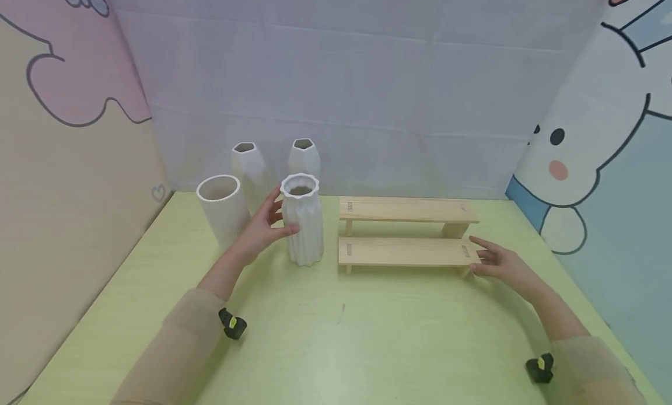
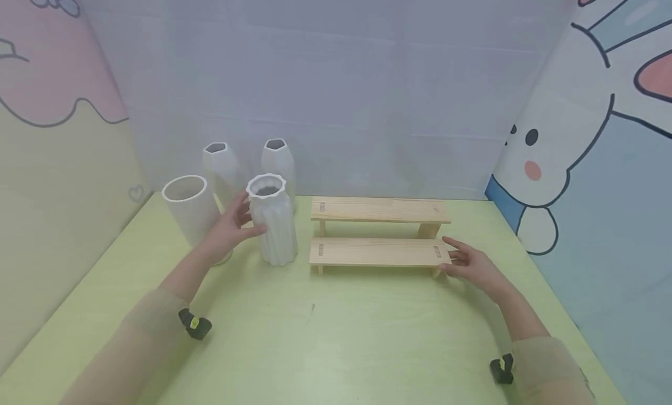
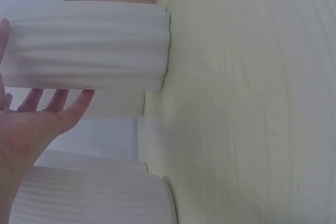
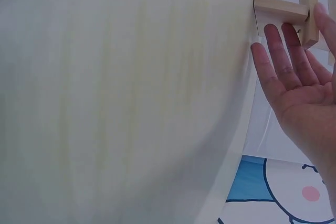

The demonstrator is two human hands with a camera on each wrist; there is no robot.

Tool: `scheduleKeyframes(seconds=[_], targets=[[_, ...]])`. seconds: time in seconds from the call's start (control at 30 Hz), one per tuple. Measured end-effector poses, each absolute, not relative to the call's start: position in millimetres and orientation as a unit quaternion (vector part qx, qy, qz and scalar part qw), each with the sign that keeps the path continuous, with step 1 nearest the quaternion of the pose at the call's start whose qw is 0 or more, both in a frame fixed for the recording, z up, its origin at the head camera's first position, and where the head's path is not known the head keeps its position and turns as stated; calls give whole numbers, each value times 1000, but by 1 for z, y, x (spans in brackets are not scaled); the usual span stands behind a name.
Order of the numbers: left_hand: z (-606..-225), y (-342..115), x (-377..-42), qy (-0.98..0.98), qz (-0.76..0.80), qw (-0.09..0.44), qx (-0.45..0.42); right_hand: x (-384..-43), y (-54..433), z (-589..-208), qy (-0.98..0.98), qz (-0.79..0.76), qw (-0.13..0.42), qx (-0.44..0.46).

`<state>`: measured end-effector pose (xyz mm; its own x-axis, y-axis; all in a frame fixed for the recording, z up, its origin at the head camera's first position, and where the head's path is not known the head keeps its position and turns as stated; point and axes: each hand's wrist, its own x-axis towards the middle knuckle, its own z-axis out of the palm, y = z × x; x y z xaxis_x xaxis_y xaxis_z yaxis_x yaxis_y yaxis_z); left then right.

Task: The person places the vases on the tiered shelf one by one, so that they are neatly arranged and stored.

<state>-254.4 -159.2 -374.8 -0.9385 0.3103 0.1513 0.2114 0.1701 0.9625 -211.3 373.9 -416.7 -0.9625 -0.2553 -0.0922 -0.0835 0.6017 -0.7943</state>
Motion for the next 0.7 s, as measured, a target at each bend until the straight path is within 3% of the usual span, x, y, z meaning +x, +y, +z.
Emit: scheduleKeyframes(seconds=[0.7], targets=[[-382, -162, -269, 770, 615, 56, 158, -210, 372, -418, 868, -473, 110, -106]])
